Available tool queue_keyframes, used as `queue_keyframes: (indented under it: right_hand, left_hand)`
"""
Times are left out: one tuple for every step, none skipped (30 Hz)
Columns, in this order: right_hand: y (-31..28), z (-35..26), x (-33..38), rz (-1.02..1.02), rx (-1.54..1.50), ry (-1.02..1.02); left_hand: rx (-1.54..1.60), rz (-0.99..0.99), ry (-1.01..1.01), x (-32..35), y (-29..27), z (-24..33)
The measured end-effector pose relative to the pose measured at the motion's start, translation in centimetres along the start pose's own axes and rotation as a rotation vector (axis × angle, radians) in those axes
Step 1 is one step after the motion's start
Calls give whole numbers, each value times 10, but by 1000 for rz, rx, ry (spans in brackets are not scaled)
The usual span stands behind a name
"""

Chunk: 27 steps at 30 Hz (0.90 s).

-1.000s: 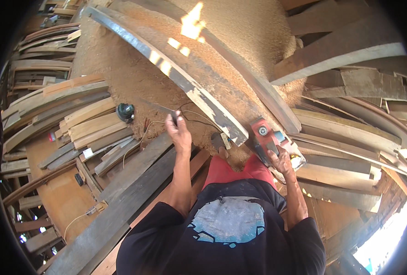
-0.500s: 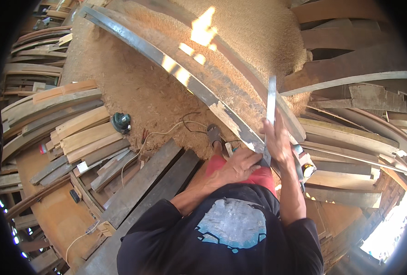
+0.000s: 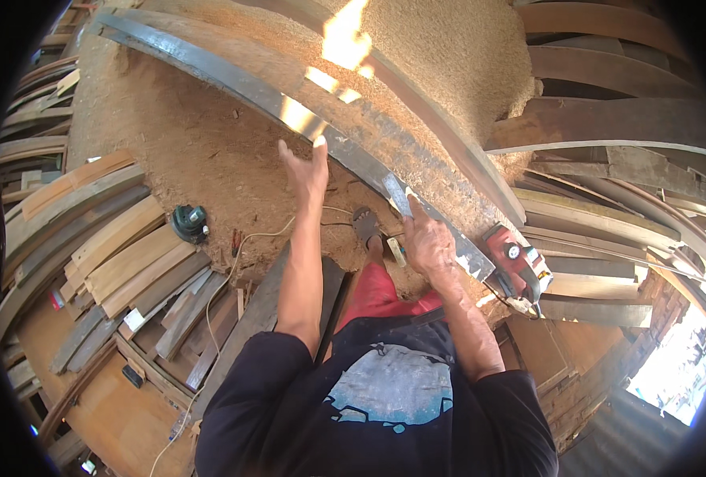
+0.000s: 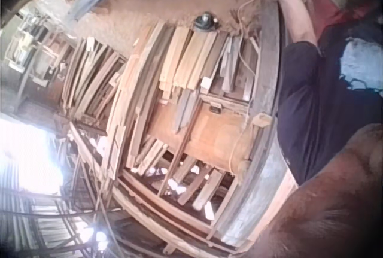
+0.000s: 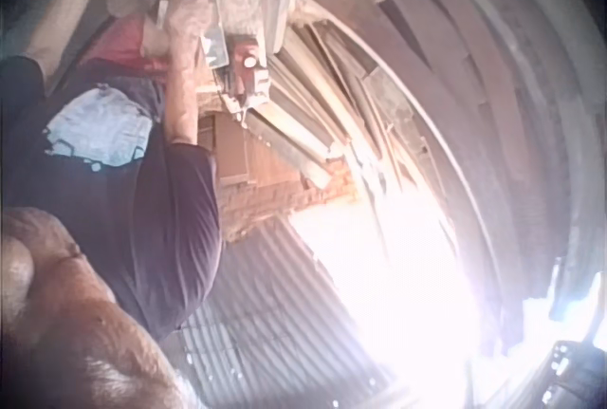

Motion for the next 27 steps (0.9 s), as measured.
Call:
queue_keyframes:
  right_hand:
    - [2,-2,-2,-9,6,17]
    - [3,-4,-2,-3,32,49]
    - [2,-9,-1,4,59,80]
    - [-1,-14,-1,12,90,98]
    - [-1,-18,0,-14,112,95]
    - [-2,-19,0,-33,125,107]
    - [-3,-21,0,-54,140,118]
    - [-6,-26,-3,-55,142,108]
    - [-10,-32,-5,-57,146,95]
    - [-12,-36,-7,-59,151,81]
    - [-13,-37,-7,-50,145,76]
    - [-14,-38,-7,-40,136,71]
    - [-14,-39,-8,-31,127,66]
    - [-11,-39,-10,-41,124,77]
    - [-5,-38,-15,-53,124,87]
    - [1,-37,-18,-65,123,96]
    - [6,-38,-20,-43,93,84]
    - [11,-39,-21,-20,60,73]
    - [17,-38,-23,2,28,62]
    - [23,-32,-25,6,-41,110]
    - [32,-25,-28,8,-113,157]
    - [39,-18,-30,10,-186,205]
    - [45,-12,-32,-5,-203,212]
    - [47,-8,-34,-20,-219,216]
    - [49,-5,-34,-35,-235,221]
    - [50,-3,-34,-33,-219,208]
    - [47,-4,-34,-45,-209,195]
  left_hand:
    - [82,-61,-92,-12,8,12]
    - [157,-126,-183,-20,13,38]
    - [232,-189,-275,-26,20,50]
    - [224,-145,-230,-34,30,38]
    - [217,-99,-185,-41,42,14]
    - [237,-67,-143,-41,46,18]
    - [255,-34,-103,-41,47,19]
    - [307,4,-73,-37,47,20]
    - [306,12,-75,-37,47,21]
    - [305,16,-79,-36,46,23]
    - [250,-15,-115,-38,49,18]
    - [192,-46,-147,-40,48,20]
    - [232,-26,-126,-39,46,24]
    - [272,-6,-104,-36,45,28]
    - [314,16,-85,-33,43,32]
    - [283,36,-83,-34,45,29]
    - [251,57,-82,-36,47,25]
    - [217,76,-79,-36,46,26]
    - [263,38,-91,-37,47,25]
    - [309,1,-103,-37,47,25]
    - [351,-36,-114,-38,45,26]
    - [313,-27,-105,-38,43,28]
    - [274,-17,-96,-37,42,30]
    - [238,-6,-86,-36,42,31]
    - [226,10,-81,-35,43,29]
    - [214,25,-75,-35,45,26]
    - [203,41,-68,-36,48,23]
Point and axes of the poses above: each hand's wrist, its own x-axis away from the middle knuckle, its own y-axis out of the palm, z = x × y, the point moved 4 cm from there along -x, towards the middle knuckle, and after that the axes turned 3 degrees about -z, right-handed, at the moved point
